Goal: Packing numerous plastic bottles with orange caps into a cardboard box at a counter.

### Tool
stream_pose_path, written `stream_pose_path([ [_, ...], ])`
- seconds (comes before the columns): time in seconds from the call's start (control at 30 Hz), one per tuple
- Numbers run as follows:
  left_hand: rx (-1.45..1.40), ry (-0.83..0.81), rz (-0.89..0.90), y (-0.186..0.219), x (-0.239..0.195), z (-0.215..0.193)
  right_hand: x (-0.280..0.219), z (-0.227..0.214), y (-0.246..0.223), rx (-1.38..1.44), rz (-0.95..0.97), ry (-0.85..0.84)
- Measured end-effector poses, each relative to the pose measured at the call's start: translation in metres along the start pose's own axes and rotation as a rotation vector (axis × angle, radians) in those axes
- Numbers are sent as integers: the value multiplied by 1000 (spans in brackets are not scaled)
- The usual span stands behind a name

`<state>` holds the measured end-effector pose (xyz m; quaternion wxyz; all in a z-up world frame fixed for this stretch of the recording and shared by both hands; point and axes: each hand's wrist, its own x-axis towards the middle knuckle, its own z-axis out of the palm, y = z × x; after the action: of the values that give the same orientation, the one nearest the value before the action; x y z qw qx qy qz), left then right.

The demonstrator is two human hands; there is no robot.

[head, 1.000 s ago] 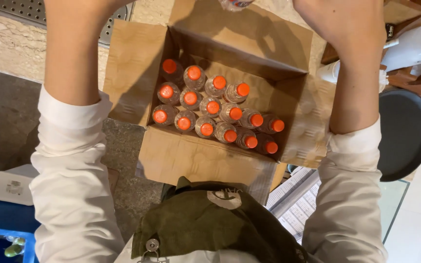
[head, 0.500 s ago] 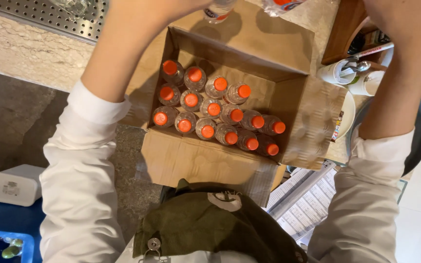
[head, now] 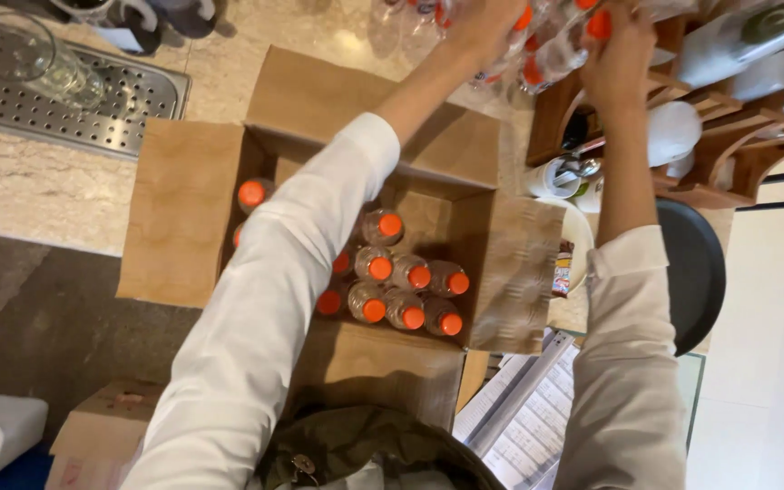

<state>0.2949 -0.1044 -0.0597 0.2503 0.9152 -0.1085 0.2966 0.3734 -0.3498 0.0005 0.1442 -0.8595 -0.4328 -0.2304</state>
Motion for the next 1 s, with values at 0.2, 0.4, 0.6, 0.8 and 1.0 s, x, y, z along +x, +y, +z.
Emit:
stream_pose_path([
  [0.2, 46, -208, -247, 26, 43, 75, 2, 41, 10, 0, 310, -148],
  [0.4, 49, -301, -333, 28, 50, 95, 0, 90, 40, -143, 369, -177],
  [0.6, 98, -286, -418, 8, 55, 140, -2, 113, 53, -180, 335, -156],
  [0.8, 48, -132, -443, 5, 57, 153, -3, 128, 59, -183, 330, -145],
  [1.0, 17, -79, -424, -3, 51, 168, -20, 152, 75, -196, 363, -116],
])
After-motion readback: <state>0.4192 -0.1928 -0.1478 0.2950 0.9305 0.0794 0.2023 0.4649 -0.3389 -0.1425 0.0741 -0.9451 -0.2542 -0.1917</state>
